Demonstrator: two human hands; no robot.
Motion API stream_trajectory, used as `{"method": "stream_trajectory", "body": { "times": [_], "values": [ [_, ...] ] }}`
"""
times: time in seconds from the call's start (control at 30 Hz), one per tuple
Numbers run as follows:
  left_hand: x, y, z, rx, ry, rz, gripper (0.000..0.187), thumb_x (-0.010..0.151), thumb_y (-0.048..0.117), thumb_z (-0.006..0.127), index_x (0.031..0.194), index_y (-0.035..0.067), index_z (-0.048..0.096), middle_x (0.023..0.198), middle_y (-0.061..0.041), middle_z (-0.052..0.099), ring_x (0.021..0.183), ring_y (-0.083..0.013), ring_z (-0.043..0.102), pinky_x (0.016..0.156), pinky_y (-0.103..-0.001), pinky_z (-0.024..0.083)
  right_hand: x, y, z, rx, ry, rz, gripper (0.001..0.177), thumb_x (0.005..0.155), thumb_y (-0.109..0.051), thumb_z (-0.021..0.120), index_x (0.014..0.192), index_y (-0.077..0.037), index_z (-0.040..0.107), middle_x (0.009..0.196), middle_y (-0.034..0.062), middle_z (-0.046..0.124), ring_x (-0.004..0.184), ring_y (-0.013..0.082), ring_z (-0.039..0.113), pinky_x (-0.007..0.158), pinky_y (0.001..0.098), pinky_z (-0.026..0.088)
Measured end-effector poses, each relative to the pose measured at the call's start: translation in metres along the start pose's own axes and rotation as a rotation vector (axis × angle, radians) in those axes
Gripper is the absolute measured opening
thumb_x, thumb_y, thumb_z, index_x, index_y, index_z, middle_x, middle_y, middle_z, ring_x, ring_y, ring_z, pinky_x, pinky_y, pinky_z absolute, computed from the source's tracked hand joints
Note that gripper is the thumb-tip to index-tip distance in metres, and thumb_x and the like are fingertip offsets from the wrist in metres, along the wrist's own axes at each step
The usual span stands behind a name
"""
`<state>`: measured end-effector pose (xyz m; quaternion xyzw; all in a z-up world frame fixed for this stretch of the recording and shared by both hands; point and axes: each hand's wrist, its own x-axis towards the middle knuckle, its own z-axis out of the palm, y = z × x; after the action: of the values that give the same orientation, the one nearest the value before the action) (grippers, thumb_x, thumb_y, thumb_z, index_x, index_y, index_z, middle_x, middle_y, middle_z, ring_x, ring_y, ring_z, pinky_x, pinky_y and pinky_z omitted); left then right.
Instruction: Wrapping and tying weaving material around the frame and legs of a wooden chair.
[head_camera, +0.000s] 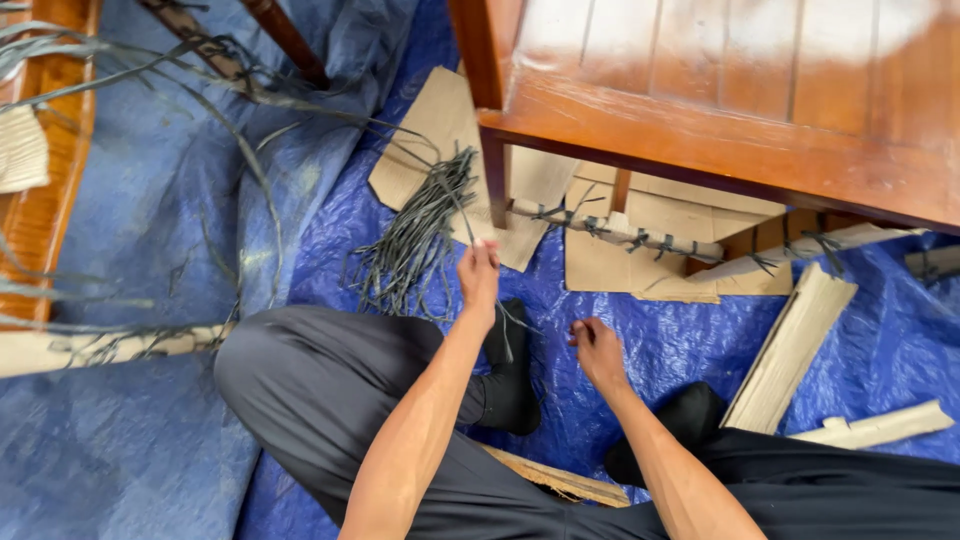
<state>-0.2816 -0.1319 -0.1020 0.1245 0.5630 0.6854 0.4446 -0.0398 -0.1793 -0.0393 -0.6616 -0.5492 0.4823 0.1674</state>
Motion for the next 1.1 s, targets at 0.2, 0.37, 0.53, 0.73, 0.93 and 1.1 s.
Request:
{"method": "stream_trajectory", "body": {
  "times": [0.2, 0.37, 0.53, 0.73, 0.93, 1.1],
  "values": [
    [-0.114, -0.018, 0.043, 0.858, -0.417, 0.266, 0.034, 0.107, 0.027, 0.048, 0.096, 0.003, 0.068, 0.092, -0.024, 0.072, 0.089, -0.0467, 0.068, 0.077, -0.055, 0.052, -0.005, -0.026, 0.003, 0.334, 0.072, -0.185, 0.037, 0.105, -0.029, 0.046, 0.118, -0.003, 0.068, 0.102, 0.0125, 0.077, 0.094, 0.0201, 0.074, 0.073, 0.0347, 0.059],
    [-0.158, -0.011, 0.051, 1.139, -0.728, 0.214, 0.024, 0.091, 0.020, 0.055, 0.106, 0.004, 0.065, 0.092, -0.025, 0.072, 0.090, -0.0487, 0.067, 0.079, -0.060, 0.051, 0.000, 0.004, 0.001, 0.150, 0.104, -0.240, 0.034, 0.106, -0.024, 0.050, 0.111, 0.001, 0.074, 0.102, 0.0133, 0.080, 0.095, 0.0211, 0.077, 0.084, 0.0325, 0.058],
    [-0.171, 0.011, 0.068, 1.198, -0.765, 0.068, 0.027, 0.102, 0.027, 0.047, 0.103, 0.008, 0.066, 0.091, -0.020, 0.074, 0.090, -0.0453, 0.069, 0.080, -0.058, 0.052, 0.017, 0.047, -0.015, 0.584, 0.121, -0.041, 0.035, 0.109, -0.020, 0.048, 0.109, 0.005, 0.072, 0.100, 0.0148, 0.079, 0.088, 0.0205, 0.073, 0.076, 0.0322, 0.057],
    [-0.169, -0.014, 0.057, 1.360, -0.793, 0.032, 0.042, 0.105, 0.039, 0.042, 0.089, 0.010, 0.069, 0.090, -0.016, 0.076, 0.094, -0.0401, 0.070, 0.084, -0.052, 0.053, 0.051, 0.117, -0.091, 1.033, 0.447, 0.170, 0.028, 0.109, -0.021, 0.045, 0.114, -0.002, 0.064, 0.084, 0.0083, 0.070, 0.066, 0.0164, 0.065, 0.058, 0.0323, 0.051],
    [-0.168, -0.026, 0.079, 1.446, -0.725, 0.030, 0.018, 0.088, 0.019, 0.062, 0.105, 0.014, 0.066, 0.104, -0.016, 0.072, 0.102, -0.0386, 0.067, 0.085, -0.050, 0.053, 0.053, 0.122, -0.157, 0.756, 0.926, 0.489, 0.028, 0.105, -0.023, 0.055, 0.103, 0.004, 0.063, 0.083, 0.0123, 0.069, 0.059, 0.0183, 0.062, 0.049, 0.0363, 0.054],
    [-0.142, -0.009, 0.151, 1.151, -0.652, 0.419, 0.014, 0.095, 0.011, 0.055, 0.106, 0.010, 0.063, 0.106, -0.016, 0.072, 0.101, -0.0401, 0.067, 0.083, -0.051, 0.054, 0.068, 0.111, -0.213, 0.287, 0.828, 0.069, 0.020, 0.098, -0.019, 0.060, 0.098, -0.004, 0.074, 0.075, 0.0074, 0.074, 0.069, 0.0143, 0.068, 0.068, 0.0346, 0.054]
  ]
}}
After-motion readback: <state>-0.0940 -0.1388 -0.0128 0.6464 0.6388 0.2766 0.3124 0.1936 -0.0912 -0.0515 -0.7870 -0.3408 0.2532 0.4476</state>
